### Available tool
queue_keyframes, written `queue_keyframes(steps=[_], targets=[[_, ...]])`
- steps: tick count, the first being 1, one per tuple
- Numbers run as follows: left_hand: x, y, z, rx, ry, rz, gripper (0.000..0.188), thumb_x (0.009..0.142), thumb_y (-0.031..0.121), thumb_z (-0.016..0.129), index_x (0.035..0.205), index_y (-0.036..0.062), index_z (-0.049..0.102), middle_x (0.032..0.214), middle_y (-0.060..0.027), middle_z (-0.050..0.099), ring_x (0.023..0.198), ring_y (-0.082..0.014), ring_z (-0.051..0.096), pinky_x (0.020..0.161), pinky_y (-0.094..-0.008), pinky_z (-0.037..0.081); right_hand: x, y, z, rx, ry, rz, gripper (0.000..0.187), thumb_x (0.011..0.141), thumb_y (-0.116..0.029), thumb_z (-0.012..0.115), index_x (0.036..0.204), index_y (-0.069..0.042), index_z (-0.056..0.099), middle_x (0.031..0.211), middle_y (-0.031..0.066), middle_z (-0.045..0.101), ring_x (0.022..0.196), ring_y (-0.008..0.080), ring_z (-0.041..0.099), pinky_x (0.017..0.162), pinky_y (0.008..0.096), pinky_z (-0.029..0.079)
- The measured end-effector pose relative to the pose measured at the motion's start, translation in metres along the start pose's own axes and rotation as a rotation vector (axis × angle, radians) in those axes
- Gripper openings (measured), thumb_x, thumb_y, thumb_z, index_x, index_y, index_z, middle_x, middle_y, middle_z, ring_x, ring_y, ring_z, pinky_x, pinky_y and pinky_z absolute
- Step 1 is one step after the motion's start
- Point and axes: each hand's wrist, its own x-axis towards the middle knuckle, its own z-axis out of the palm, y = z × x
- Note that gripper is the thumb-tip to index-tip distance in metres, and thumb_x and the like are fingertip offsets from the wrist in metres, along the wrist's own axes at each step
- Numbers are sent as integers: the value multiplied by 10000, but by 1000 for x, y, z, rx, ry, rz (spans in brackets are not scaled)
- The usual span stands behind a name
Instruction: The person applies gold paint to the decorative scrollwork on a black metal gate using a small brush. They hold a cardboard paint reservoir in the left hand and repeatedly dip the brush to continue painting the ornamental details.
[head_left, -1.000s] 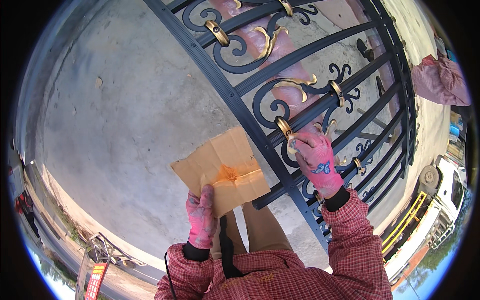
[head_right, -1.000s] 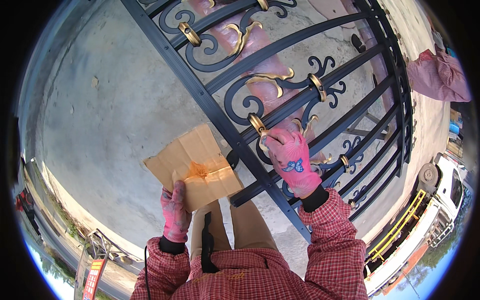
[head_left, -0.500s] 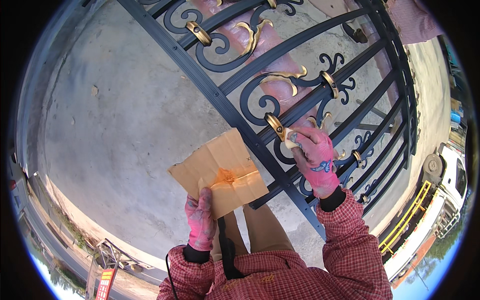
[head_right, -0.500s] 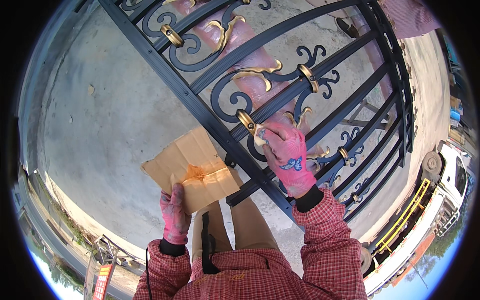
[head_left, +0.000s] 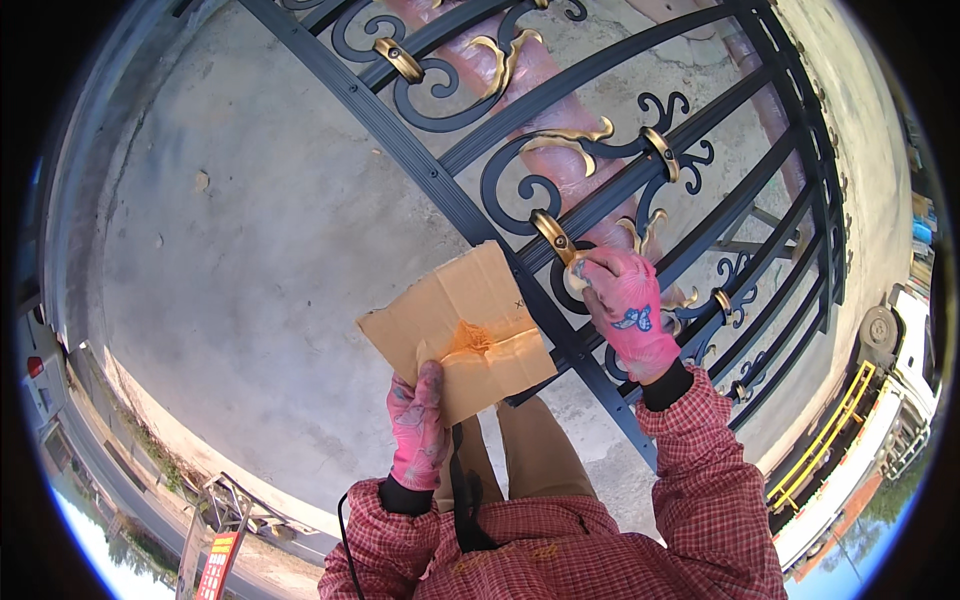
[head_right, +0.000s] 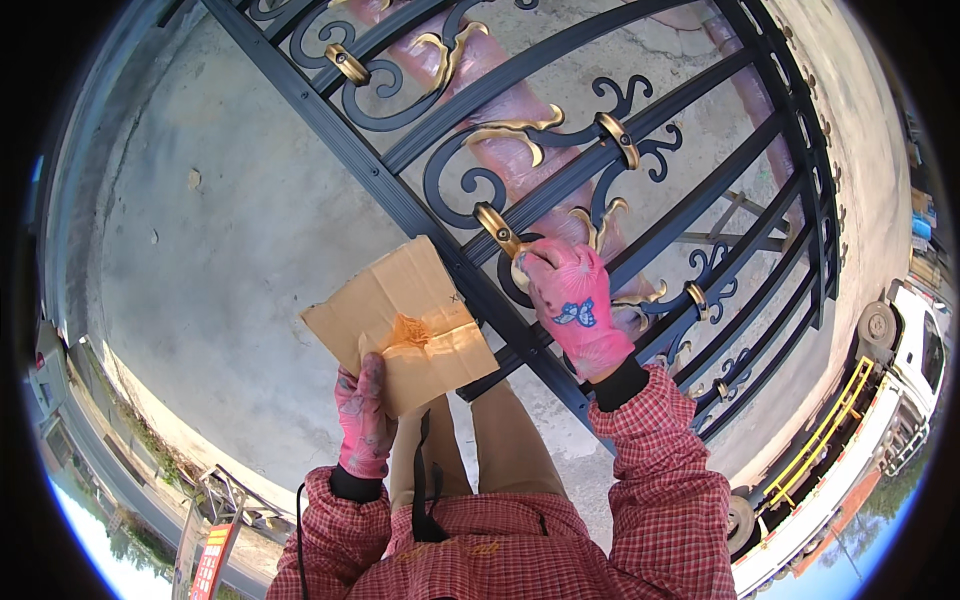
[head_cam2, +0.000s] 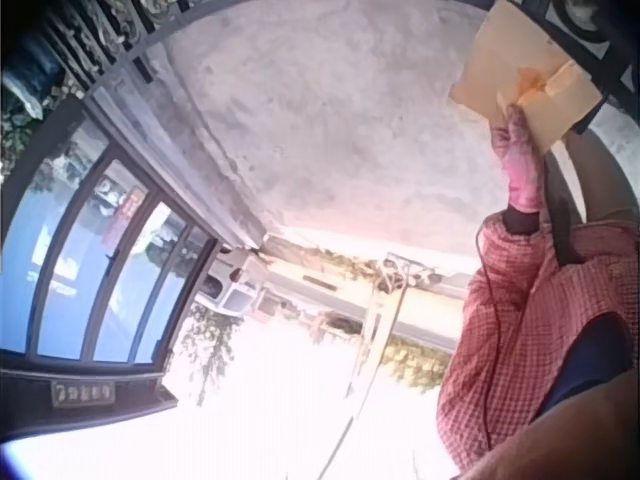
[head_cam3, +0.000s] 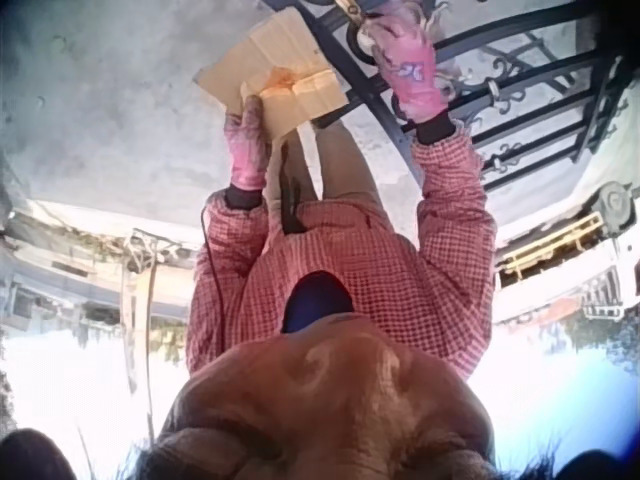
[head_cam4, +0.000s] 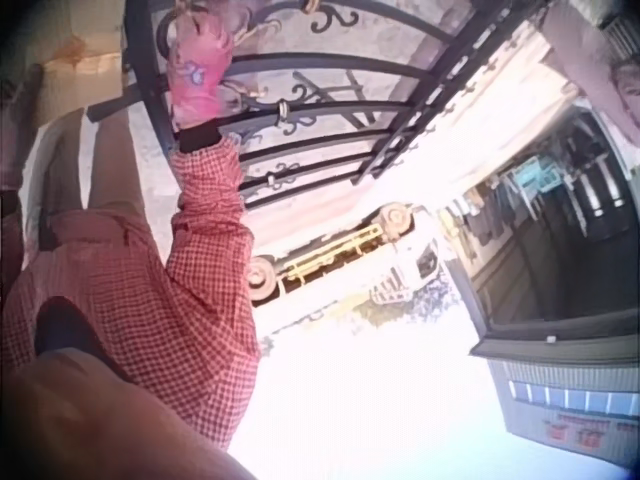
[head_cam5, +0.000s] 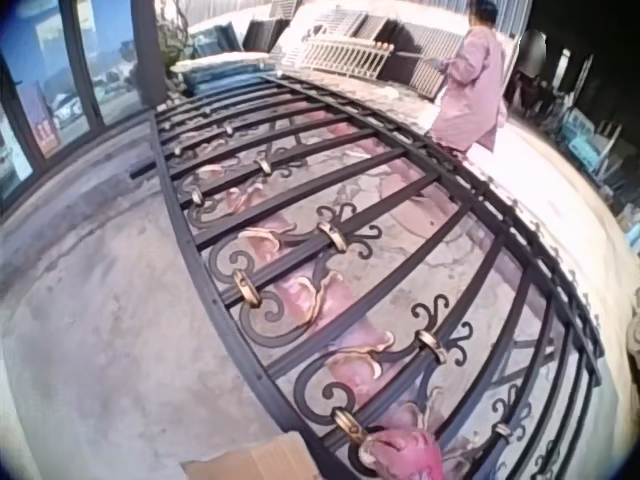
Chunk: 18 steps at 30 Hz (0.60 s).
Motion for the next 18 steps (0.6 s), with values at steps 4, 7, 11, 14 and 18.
queue_keyframes(steps=[4,7,11,14,18], targets=[[0,-3,6,24,-57,46,291,935,159,540,1193,28,516,1077,-40,604,899,-112,591,787,-258,493,-6,-9,-26,124,91,138,344,603,51,690,920,-64,624,929,90,613,822,288,603,684,347,476],[-3,-6,11,49,-76,10,273,933,143,542,1178,23,526,1062,-32,606,889,-96,580,775,-245,486,-13,-42,-51,199,142,165,390,589,64,699,948,-64,617,951,96,625,806,289,617,663,341,489],[-6,-11,23,104,-136,-19,253,929,130,548,1160,28,539,1022,-18,616,861,-82,572,758,-231,478,-25,-79,-51,100,-45,140,402,583,-50,736,962,-102,615,1014,52,605,901,247,599,745,372,443],[-10,-14,18,150,-263,-16,290,931,176,555,1193,58,519,1065,-9,595,897,-89,573,781,-249,484,-41,-81,-51,13,-118,176,364,598,-99,726,944,-112,613,1004,41,591,870,245,593,747,374,434],[-14,-17,13,185,-267,-38,241,932,113,535,1156,26,544,1042,-10,609,876,-75,563,756,-223,468,-48,-94,-57,53,-66,189,315,626,-130,692,931,-126,612,969,33,576,828,241,579,729,370,428]])
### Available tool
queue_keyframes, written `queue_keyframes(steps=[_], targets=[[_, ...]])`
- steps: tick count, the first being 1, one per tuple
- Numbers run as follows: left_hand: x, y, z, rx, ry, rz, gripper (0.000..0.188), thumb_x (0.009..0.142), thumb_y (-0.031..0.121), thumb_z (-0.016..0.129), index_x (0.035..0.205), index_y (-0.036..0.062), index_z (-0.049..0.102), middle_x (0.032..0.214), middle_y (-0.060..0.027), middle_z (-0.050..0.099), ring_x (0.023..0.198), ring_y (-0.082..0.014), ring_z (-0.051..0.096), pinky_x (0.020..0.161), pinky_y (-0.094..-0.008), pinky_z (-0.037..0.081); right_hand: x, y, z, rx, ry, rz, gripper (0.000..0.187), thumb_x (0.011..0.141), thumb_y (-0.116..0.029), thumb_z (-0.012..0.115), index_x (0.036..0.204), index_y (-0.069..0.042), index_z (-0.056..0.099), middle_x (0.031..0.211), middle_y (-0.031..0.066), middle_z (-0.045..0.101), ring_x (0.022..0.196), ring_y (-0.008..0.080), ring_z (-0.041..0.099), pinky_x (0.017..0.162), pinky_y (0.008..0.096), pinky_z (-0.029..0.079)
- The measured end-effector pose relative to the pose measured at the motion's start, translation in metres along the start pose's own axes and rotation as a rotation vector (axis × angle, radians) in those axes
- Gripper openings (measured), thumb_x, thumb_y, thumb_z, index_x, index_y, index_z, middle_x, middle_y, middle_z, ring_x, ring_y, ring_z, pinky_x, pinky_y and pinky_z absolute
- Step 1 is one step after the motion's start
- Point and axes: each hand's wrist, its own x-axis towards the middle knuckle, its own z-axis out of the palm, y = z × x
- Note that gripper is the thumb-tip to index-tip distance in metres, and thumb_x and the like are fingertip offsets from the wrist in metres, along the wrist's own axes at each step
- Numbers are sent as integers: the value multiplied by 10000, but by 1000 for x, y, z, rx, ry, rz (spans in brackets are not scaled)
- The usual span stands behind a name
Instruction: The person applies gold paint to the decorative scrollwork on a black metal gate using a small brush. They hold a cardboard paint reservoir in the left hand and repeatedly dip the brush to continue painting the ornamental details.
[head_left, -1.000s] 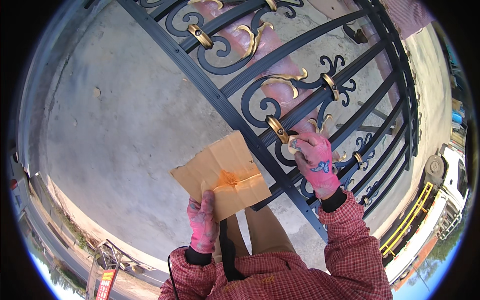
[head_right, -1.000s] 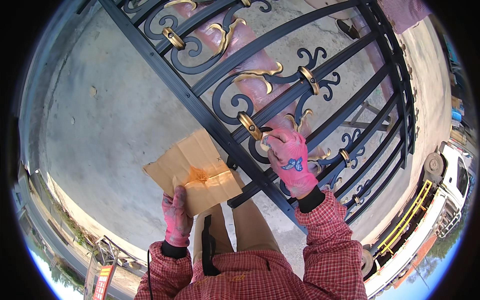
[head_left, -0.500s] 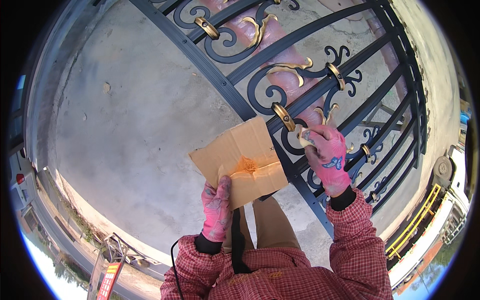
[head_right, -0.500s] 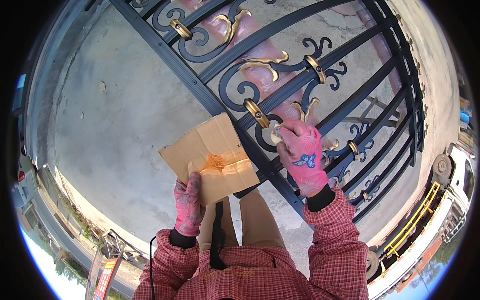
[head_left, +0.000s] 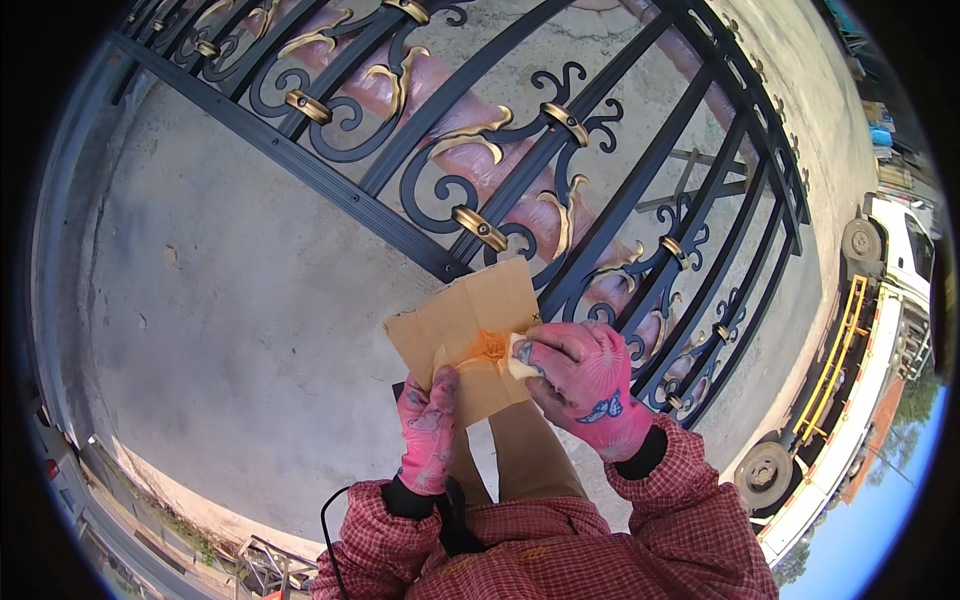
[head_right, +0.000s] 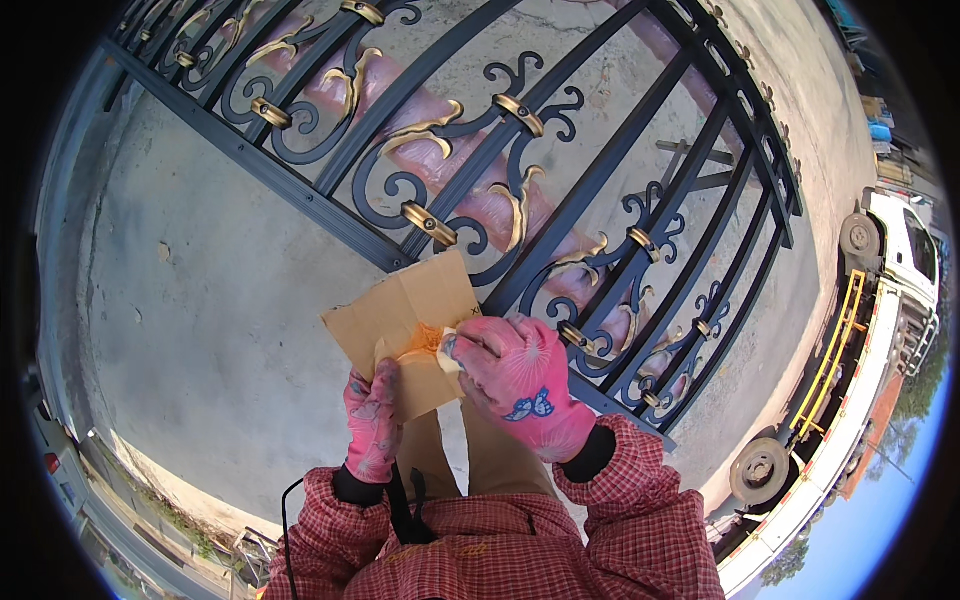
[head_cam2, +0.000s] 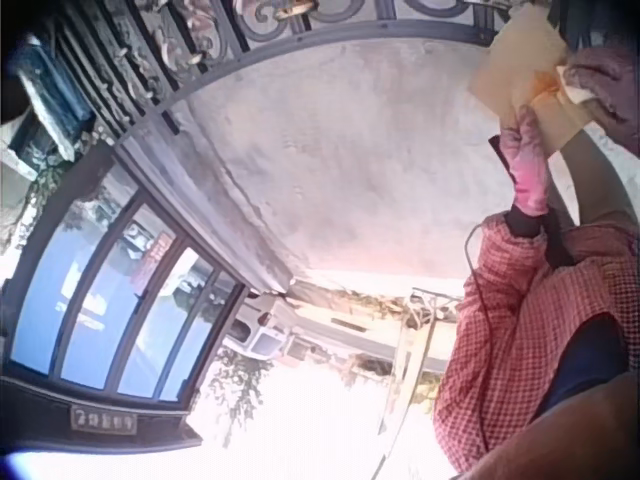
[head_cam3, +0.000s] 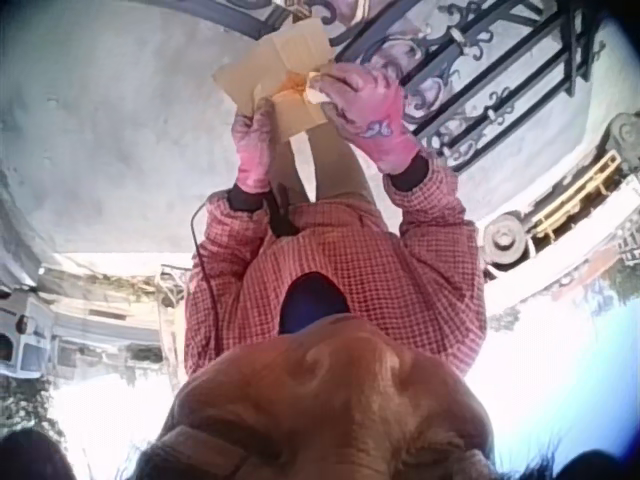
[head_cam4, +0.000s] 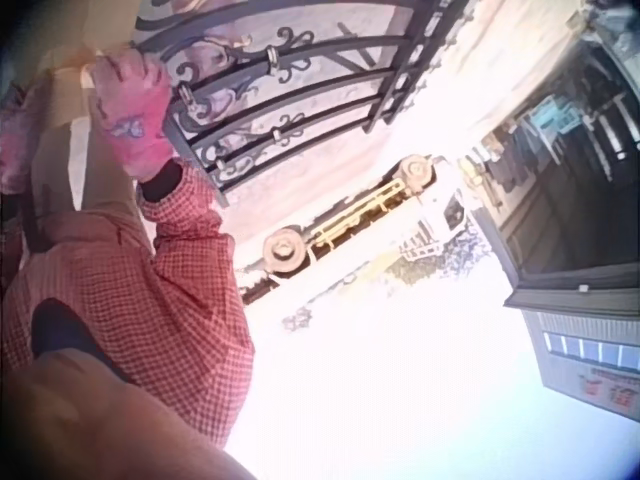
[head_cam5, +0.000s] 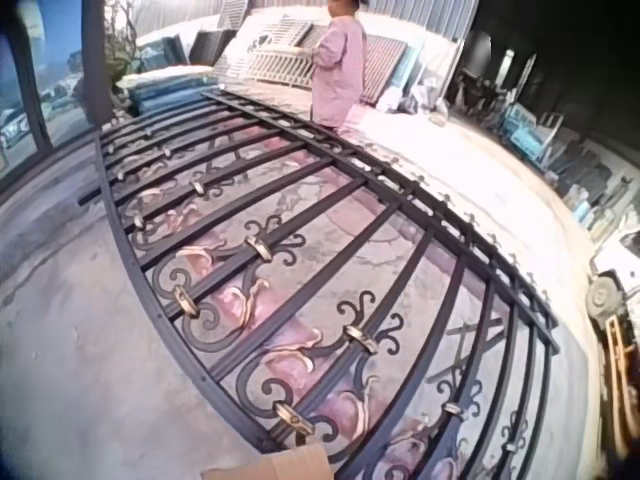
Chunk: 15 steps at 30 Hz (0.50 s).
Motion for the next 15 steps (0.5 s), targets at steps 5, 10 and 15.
queue_keyframes(steps=[5,10,15], targets=[[-3,0,17,-28,-30,0,250,926,141,554,1152,34,545,1026,-2,607,868,-77,559,770,-224,462,-21,25,-14,-110,-81,37,276,607,-126,663,880,-135,619,909,34,582,798,243,564,694,369,430],[2,-10,5,-21,81,-16,282,918,170,575,1161,34,528,1003,-14,613,888,-98,578,780,-253,482,-32,109,-42,-40,302,531,292,663,-84,723,943,-52,648,891,103,617,780,285,610,676,356,492],[-10,-26,11,-101,90,48,367,922,180,567,1244,44,455,1143,-56,565,955,-142,586,812,-291,508,-21,154,-14,-143,184,304,274,679,-33,707,948,-52,655,886,87,617,752,243,612,650,306,491]])
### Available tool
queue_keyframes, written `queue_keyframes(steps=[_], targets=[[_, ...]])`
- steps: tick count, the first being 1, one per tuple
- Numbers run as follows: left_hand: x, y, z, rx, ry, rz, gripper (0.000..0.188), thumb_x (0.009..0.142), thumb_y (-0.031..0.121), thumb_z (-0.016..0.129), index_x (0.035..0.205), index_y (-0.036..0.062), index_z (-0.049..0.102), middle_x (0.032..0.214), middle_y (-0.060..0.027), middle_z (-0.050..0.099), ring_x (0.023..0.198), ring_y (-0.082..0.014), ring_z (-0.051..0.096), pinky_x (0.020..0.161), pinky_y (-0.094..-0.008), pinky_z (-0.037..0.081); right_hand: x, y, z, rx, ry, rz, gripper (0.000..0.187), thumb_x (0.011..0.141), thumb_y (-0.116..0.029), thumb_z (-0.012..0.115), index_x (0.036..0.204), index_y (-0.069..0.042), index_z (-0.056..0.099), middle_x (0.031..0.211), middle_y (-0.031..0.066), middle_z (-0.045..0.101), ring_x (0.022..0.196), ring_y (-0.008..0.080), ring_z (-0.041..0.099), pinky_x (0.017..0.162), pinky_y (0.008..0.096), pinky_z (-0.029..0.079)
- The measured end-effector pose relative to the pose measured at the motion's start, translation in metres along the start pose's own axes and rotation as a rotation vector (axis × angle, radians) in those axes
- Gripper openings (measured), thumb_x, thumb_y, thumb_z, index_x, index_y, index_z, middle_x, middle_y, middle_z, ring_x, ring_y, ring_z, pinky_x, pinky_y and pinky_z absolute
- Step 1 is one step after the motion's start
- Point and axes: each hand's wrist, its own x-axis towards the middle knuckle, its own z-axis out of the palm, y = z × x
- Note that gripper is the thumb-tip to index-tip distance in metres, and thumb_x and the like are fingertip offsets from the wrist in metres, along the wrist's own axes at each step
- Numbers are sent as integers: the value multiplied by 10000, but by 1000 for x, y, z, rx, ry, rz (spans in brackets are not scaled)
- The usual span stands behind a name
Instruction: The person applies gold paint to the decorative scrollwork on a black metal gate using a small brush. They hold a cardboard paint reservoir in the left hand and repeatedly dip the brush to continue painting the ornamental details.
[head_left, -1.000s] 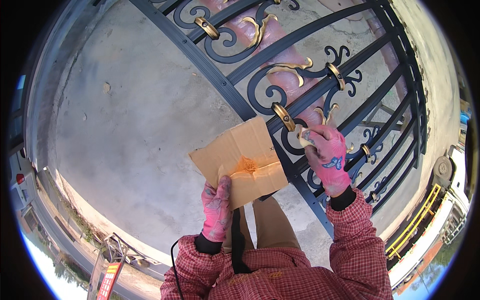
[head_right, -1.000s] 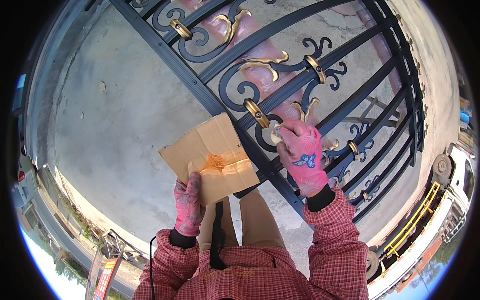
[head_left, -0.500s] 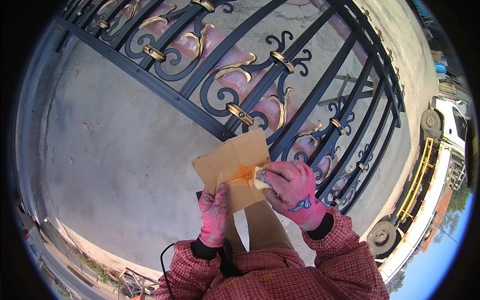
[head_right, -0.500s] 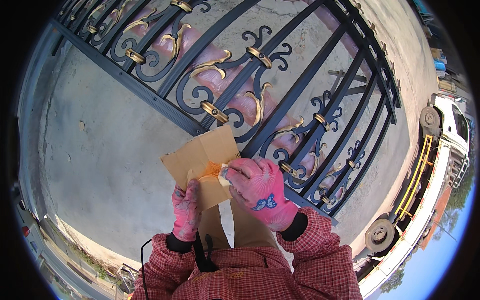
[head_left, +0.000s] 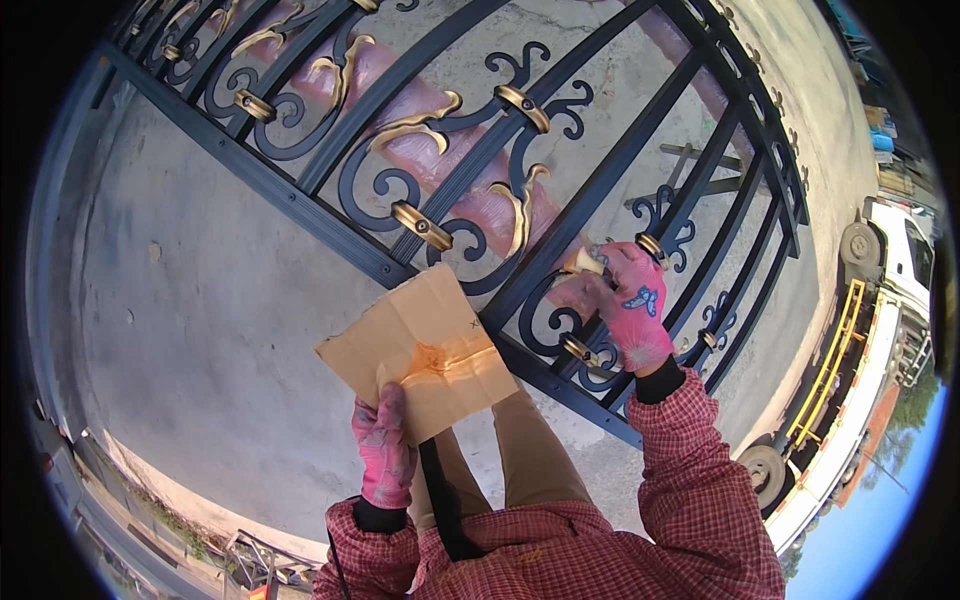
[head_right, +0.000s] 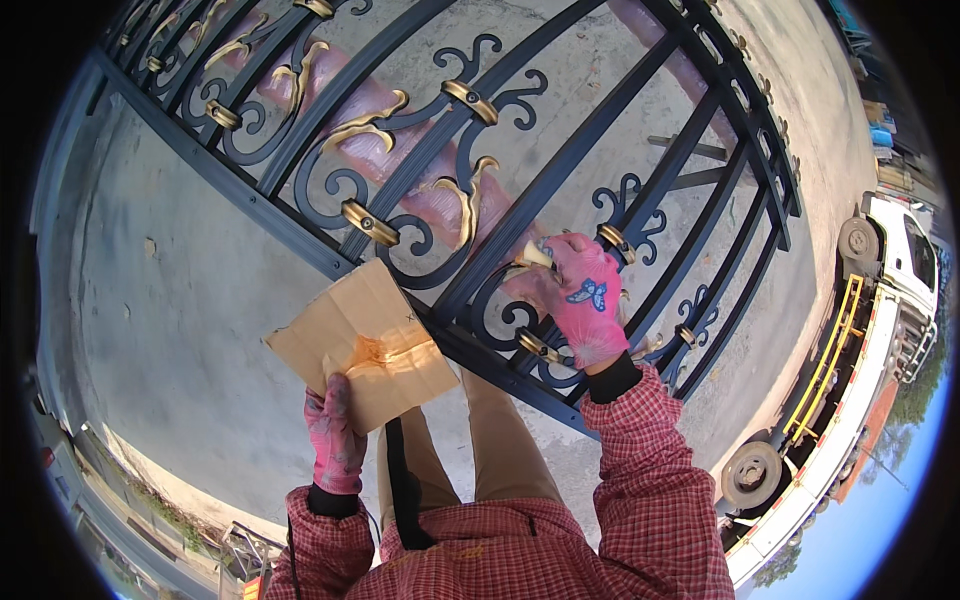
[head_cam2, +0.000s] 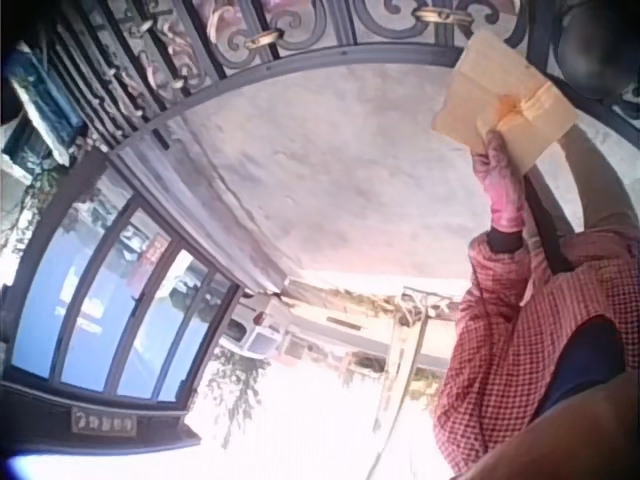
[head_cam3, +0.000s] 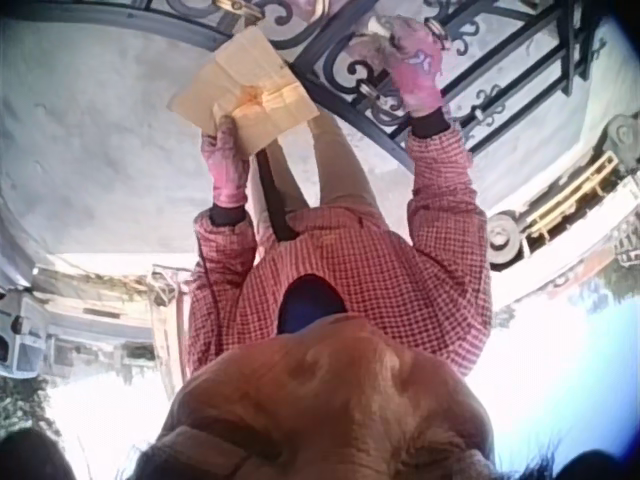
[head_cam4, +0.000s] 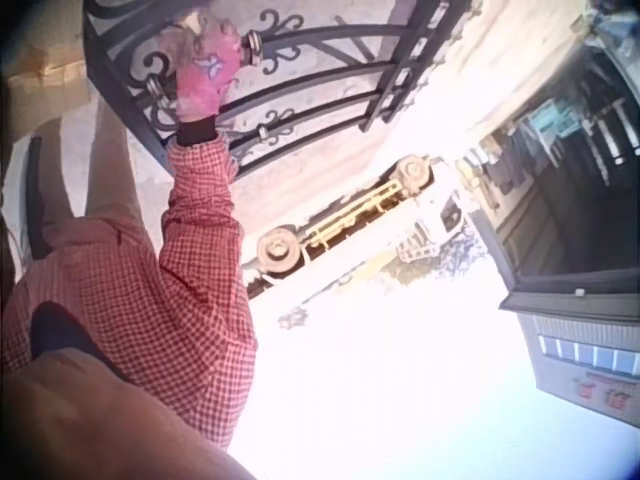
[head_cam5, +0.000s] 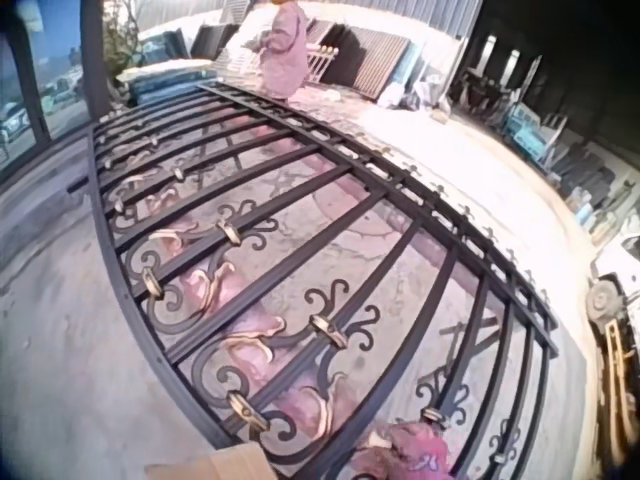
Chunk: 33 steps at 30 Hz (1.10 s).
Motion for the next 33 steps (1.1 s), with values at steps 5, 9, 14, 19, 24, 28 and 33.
queue_keyframes(steps=[5,9,14,19,24,28,33], targets=[[-16,-14,9,4,93,6,393,913,212,584,1245,52,450,1136,-52,563,971,-141,582,840,-305,509,8,12,-3,-22,2,49,251,645,-85,720,890,-77,666,857,91,626,779,280,607,672,336,490],[-20,-28,12,-29,105,3,380,925,158,550,1276,58,443,1145,-52,570,953,-146,589,806,-295,512,8,16,4,-48,-73,-66,235,634,-86,701,866,-89,661,840,79,617,781,281,602,651,365,483],[-22,-33,17,-16,107,19,412,910,205,585,1267,61,437,1137,-51,566,971,-150,588,835,-314,518,13,25,-2,-64,-56,-115,226,636,-79,694,858,-106,662,819,62,606,777,272,597,671,373,474],[-23,-39,17,-22,129,10,414,909,194,585,1271,60,434,1139,-53,567,966,-154,594,838,-323,523,25,39,-15,-179,-72,-77,197,654,-98,691,848,-117,664,842,55,608,795,262,596,683,360,477],[-21,-41,21,-27,94,32,394,917,181,573,1265,58,437,1151,-61,568,976,-160,595,842,-329,523,37,57,-14,-212,-249,-285,196,668,-86,668,861,-119,664,855,61,605,794,269,591,689,363,476],[-22,-38,24,-31,133,-1,365,922,182,566,1241,50,449,1137,-63,573,964,-153,593,824,-314,517,47,54,-26,-78,-189,-274,205,667,-53,651,866,-102,656,863,76,604,823,284,600,699,368,483],[-24,-38,28,-43,153,12,325,923,180,561,1200,37,471,1095,-60,587,924,-132,592,790,-283,504,53,70,-25,-155,-203,-325,237,649,-43,660,882,-87,652,877,83,611,825,285,602,696,373,492]])
